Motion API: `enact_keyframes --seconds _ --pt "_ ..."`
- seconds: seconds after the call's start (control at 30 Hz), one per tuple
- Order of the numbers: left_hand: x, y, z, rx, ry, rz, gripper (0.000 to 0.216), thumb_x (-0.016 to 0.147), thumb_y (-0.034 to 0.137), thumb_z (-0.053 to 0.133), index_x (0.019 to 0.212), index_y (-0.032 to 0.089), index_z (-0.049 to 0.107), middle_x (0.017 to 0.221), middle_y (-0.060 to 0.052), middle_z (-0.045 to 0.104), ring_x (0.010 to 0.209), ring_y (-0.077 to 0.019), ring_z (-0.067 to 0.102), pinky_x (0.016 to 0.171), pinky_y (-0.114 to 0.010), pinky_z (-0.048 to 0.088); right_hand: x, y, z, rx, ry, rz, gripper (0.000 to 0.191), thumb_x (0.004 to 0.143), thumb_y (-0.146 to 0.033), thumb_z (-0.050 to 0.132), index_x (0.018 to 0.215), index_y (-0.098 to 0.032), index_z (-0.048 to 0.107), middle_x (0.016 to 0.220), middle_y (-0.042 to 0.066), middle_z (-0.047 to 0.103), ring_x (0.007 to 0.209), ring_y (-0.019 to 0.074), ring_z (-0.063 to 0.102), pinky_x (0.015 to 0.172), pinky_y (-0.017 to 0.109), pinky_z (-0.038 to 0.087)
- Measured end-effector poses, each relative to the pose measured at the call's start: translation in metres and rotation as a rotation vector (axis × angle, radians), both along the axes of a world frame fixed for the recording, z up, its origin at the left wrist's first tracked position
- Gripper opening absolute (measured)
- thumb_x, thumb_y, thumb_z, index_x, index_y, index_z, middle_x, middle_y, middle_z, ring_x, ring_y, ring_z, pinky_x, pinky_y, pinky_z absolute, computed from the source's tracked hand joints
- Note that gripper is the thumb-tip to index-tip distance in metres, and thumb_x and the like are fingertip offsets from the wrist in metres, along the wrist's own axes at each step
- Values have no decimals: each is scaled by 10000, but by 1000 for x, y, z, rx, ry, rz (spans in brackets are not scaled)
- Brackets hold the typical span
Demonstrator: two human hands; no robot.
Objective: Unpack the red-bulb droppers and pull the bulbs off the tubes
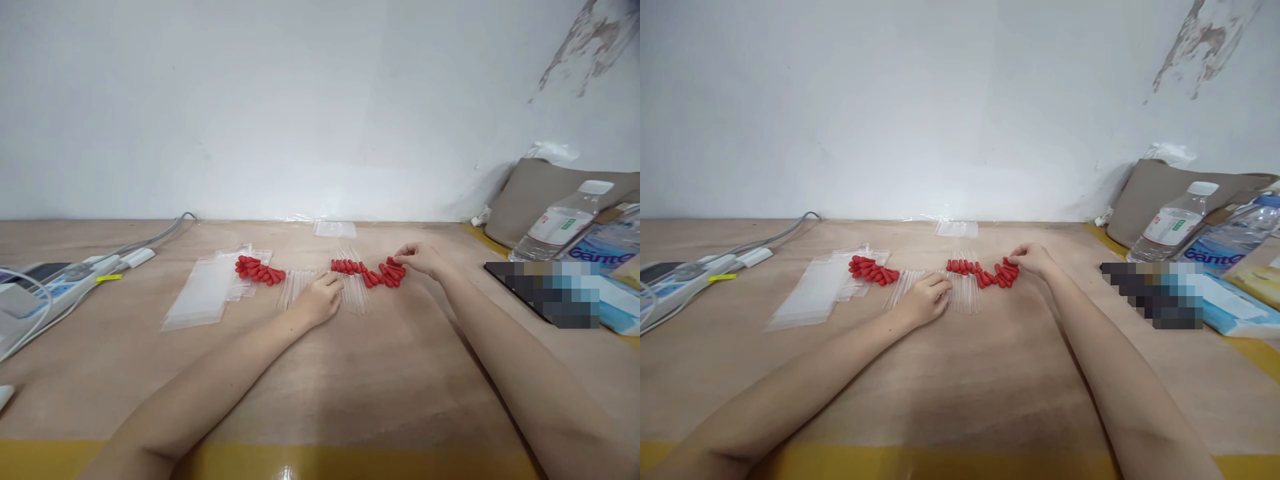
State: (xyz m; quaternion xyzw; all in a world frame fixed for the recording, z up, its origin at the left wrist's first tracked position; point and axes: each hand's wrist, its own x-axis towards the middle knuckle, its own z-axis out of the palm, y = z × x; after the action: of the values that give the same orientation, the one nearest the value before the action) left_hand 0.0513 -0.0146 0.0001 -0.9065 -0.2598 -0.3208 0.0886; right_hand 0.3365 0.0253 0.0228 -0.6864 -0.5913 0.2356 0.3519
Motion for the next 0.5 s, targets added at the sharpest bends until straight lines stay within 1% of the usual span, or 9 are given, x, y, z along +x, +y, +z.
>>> enact_keyframes --seconds 0.13,0.23,0.33,0.4,0.5 --pt "1 -6 1 -47 41 -9 124 738 111 450 735 147 569 807 -76 569 799 -192 526 774 -328 474 -2 -2 4 -26 -54 12 113 625 -271 649 649 -162 659 651 20 654 604 121 563 539 209 415" --pt "1 -10 3 -79 72 -9 128 770 170 455 729 143 573 788 -82 558 792 -197 521 757 -338 474 -3 -2 8 10 -102 -56 154 675 -299 602 686 -153 651 694 30 653 632 126 564 549 213 411" --pt "0 -11 4 -96 55 -10 174 799 267 474 773 139 589 810 -92 560 829 -211 523 773 -362 466 -10 -1 13 38 -158 -108 180 693 -321 575 698 -153 638 698 30 645 628 128 561 535 214 403" --pt "-3 -11 6 -90 46 -15 251 796 359 499 854 137 602 895 -108 571 889 -228 524 801 -385 451 -20 0 16 34 -200 -100 178 685 -331 580 699 -163 638 683 21 641 620 128 563 528 212 399" --pt "-10 -11 9 -79 102 -52 417 769 474 527 1035 156 574 1122 -121 542 1075 -267 473 910 -438 380 -39 7 19 -6 -271 -58 168 658 -338 609 672 -174 639 629 17 632 607 137 570 533 219 402"
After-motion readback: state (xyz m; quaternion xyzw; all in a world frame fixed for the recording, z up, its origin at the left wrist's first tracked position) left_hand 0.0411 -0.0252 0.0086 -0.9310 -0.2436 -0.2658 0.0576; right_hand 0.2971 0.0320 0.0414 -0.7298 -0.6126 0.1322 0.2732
